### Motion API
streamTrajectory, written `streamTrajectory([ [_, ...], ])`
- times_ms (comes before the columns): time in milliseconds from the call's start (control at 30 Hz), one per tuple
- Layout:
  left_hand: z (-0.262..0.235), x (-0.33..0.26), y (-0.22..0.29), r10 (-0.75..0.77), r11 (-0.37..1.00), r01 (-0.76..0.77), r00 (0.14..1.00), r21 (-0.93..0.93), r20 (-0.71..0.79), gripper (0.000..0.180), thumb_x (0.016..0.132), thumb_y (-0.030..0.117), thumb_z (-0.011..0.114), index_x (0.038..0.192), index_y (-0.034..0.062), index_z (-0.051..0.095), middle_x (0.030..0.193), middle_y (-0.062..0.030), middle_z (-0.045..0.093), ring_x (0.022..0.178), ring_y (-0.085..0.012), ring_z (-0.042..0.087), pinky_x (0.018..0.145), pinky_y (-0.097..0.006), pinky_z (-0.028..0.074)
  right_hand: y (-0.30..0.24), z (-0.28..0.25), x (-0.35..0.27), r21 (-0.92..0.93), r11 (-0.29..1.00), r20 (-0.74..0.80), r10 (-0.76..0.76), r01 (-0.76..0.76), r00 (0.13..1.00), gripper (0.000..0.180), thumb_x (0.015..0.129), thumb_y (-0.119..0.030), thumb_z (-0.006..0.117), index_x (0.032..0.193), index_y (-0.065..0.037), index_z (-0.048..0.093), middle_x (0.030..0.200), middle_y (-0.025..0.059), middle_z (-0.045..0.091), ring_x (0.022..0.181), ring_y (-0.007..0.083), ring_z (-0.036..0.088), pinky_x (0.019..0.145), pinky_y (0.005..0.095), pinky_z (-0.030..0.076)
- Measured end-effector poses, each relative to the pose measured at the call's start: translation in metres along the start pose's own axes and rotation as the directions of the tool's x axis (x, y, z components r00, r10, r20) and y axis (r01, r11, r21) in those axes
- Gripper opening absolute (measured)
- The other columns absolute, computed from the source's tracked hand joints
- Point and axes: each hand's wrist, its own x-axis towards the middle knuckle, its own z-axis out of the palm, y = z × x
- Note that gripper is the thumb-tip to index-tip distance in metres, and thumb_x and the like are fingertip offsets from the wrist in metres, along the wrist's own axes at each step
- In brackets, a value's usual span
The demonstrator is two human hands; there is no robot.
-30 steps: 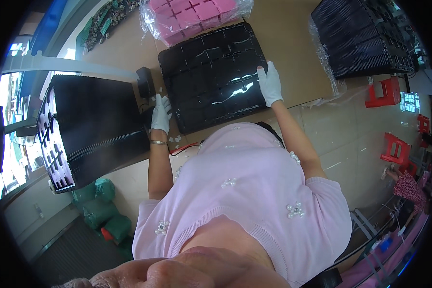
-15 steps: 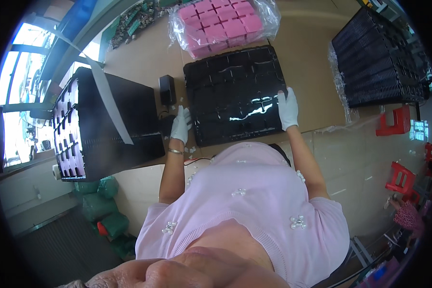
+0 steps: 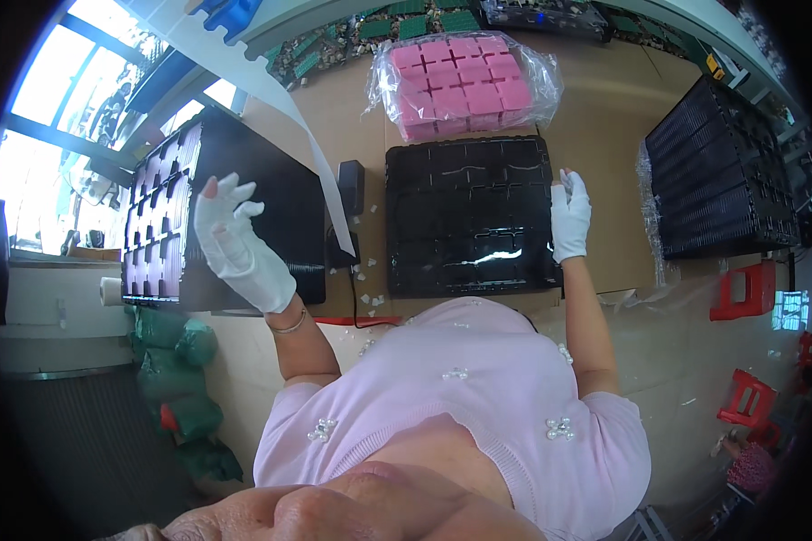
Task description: The person applies adhesive stickers from a strip onto black plastic trays by hand, presses pink foam inserts into the trays, and stacks the trays.
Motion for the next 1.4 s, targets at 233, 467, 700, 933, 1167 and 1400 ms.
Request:
streamTrajectory([
  [233, 0.086, 0.092, 0.004, 0.122, 0.912, -0.144, 0.989, 0.385, 0.082, 0.039, 0.080, 0.027, 0.074, 0.101, -0.0024, 0.060, 0.087, -0.0094, 0.064, 0.078, -0.0172, 0.061, 0.075, -0.034, 0.049, -0.090, 0.044, -0.001, 0.042, 0.985, 0.195, -0.172, 0.167, 0.966, 0.039, 0.091, -0.008, 0.057, 0.128, 0.004, 0.047, 0.121, 0.0154, 0.059, 0.108, 0.0199, 0.059, 0.096, 0.0310, 0.044],
  [467, 0.092, 0.079, -0.005, -0.230, 0.956, 0.287, 0.867, -0.065, 0.442, 0.044, 0.099, 0.036, 0.048, 0.092, -0.0026, 0.067, 0.079, -0.0098, 0.069, 0.072, -0.0164, 0.064, 0.076, -0.032, 0.048, -0.154, 0.054, 0.002, 0.180, 0.970, 0.299, -0.214, 0.165, 0.930, 0.029, 0.089, -0.007, 0.060, 0.116, 0.002, 0.059, 0.098, 0.0040, 0.067, 0.091, 0.0116, 0.061, 0.084, 0.0260, 0.047],
  [700, 0.111, 0.063, -0.009, -0.046, 0.903, 0.329, 0.714, -0.277, 0.699, 0.069, 0.100, 0.052, 0.021, 0.134, -0.0022, 0.045, 0.137, -0.0110, 0.050, 0.126, -0.0269, 0.048, 0.103, -0.040, 0.039, -0.257, 0.061, 0.007, 0.584, 0.811, 0.566, -0.378, -0.032, 0.732, 0.022, 0.088, -0.007, 0.060, 0.108, 0.002, 0.063, 0.094, 0.0039, 0.067, 0.088, 0.0099, 0.063, 0.079, 0.0232, 0.050],
  [933, 0.114, 0.056, 0.017, -0.159, 0.966, 0.254, 0.736, -0.050, 0.658, 0.046, 0.104, 0.031, 0.030, 0.139, 0.0028, 0.044, 0.125, -0.0094, 0.055, 0.094, -0.0111, 0.054, 0.081, -0.024, 0.045, -0.298, 0.069, 0.019, 0.581, 0.811, 0.527, -0.437, 0.066, 0.729, 0.020, 0.091, -0.006, 0.058, 0.108, 0.003, 0.063, 0.095, 0.0029, 0.066, 0.087, 0.0070, 0.061, 0.077, 0.0216, 0.050],
  [1167, 0.114, 0.047, 0.015, -0.237, 0.811, 0.535, 0.671, -0.237, 0.703, 0.064, 0.084, -0.001, 0.049, 0.145, 0.0050, 0.032, 0.117, -0.0045, 0.055, 0.082, -0.0059, 0.046, 0.072, -0.021, 0.042, -0.305, 0.068, 0.028, 0.619, 0.786, 0.569, -0.441, -0.007, 0.694, 0.018, 0.089, -0.004, 0.059, 0.103, 0.003, 0.066, 0.092, 0.0034, 0.066, 0.084, 0.0074, 0.060, 0.075, 0.0224, 0.049],
  [1400, 0.120, 0.043, 0.008, -0.223, 0.692, 0.600, 0.706, -0.401, 0.672, 0.068, 0.080, -0.005, 0.049, 0.145, 0.0027, 0.030, 0.111, -0.0044, 0.056, 0.085, -0.0077, 0.049, 0.074, -0.021, 0.043, -0.307, 0.071, 0.028, 0.574, 0.819, 0.558, -0.411, 0.023, 0.721, 0.018, 0.088, -0.004, 0.061, 0.103, 0.003, 0.066, 0.096, 0.0047, 0.067, 0.087, 0.0093, 0.061, 0.080, 0.0236, 0.049],
])
